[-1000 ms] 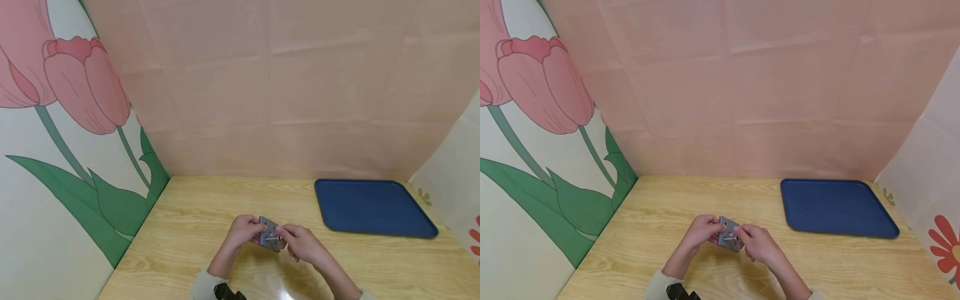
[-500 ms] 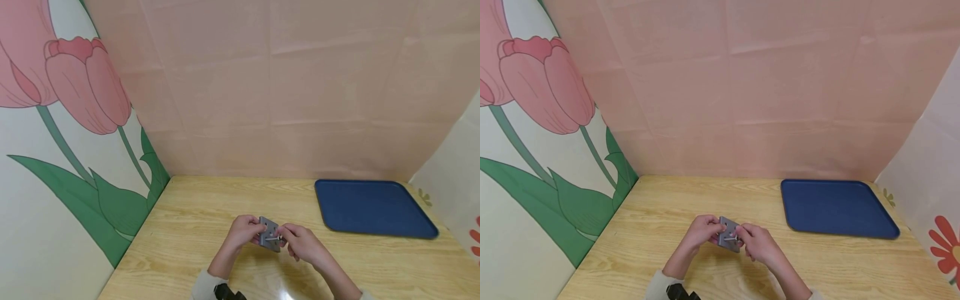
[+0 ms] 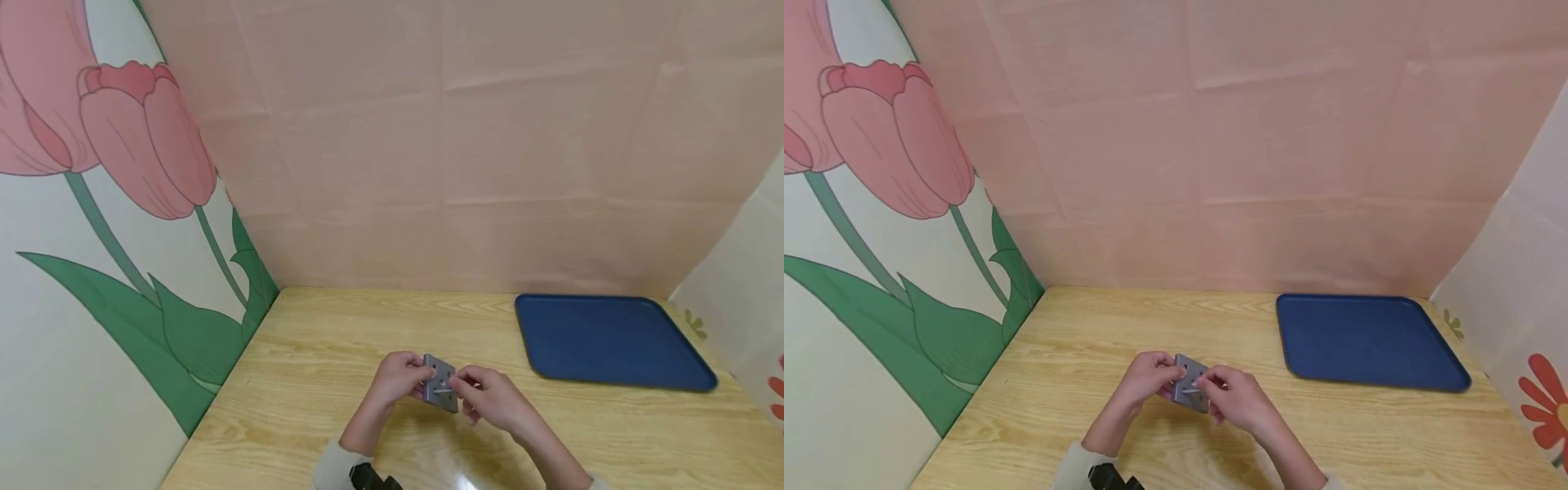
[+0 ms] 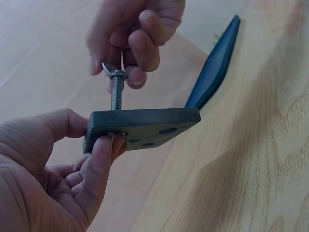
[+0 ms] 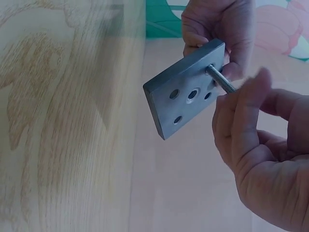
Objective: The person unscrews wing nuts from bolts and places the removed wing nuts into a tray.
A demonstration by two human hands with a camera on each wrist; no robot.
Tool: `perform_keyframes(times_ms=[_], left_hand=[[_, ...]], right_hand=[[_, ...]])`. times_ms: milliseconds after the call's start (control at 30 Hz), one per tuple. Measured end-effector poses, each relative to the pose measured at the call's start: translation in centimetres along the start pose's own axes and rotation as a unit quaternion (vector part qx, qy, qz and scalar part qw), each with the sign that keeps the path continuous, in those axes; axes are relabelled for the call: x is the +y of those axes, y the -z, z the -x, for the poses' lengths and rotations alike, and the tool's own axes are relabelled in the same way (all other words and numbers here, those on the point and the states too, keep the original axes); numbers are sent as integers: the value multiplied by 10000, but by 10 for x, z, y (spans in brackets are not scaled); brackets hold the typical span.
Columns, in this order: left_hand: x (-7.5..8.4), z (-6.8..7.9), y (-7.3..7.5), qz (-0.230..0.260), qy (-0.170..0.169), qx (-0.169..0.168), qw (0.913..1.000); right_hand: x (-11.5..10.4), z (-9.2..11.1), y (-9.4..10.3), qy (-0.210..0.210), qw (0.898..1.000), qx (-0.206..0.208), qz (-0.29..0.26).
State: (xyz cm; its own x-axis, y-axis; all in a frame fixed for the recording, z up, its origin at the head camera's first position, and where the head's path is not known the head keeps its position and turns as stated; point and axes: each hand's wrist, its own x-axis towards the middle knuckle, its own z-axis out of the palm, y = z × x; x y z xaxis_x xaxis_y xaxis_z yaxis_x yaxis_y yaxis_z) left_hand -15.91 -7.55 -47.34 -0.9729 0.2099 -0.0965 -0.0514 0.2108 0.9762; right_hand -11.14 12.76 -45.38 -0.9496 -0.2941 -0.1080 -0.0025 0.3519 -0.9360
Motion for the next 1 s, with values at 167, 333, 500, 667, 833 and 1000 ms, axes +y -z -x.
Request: perform_keyframes(times_ms=[167, 333, 500, 667, 833, 1000], left_hand=[[1, 0, 1, -4, 15, 7, 10000], [0, -1, 1, -25, 2, 4, 10000], [0, -2, 0, -28, 30, 24, 10000], [0, -2, 1, -22, 51, 23, 10000], [0, -3, 1, -18, 43, 12, 10000], [0, -2, 1, -41, 40, 22, 10000]], right_hand=[[1, 0, 1, 236, 9993, -198, -192], [2, 0, 2, 390, 9990, -186, -60], [1, 0, 3, 465, 9984, -119, 313], [1, -2, 4, 487, 9971, -83, 580], [2, -2, 4, 567, 9962, -67, 659], [2, -2, 4, 532, 9967, -47, 609]])
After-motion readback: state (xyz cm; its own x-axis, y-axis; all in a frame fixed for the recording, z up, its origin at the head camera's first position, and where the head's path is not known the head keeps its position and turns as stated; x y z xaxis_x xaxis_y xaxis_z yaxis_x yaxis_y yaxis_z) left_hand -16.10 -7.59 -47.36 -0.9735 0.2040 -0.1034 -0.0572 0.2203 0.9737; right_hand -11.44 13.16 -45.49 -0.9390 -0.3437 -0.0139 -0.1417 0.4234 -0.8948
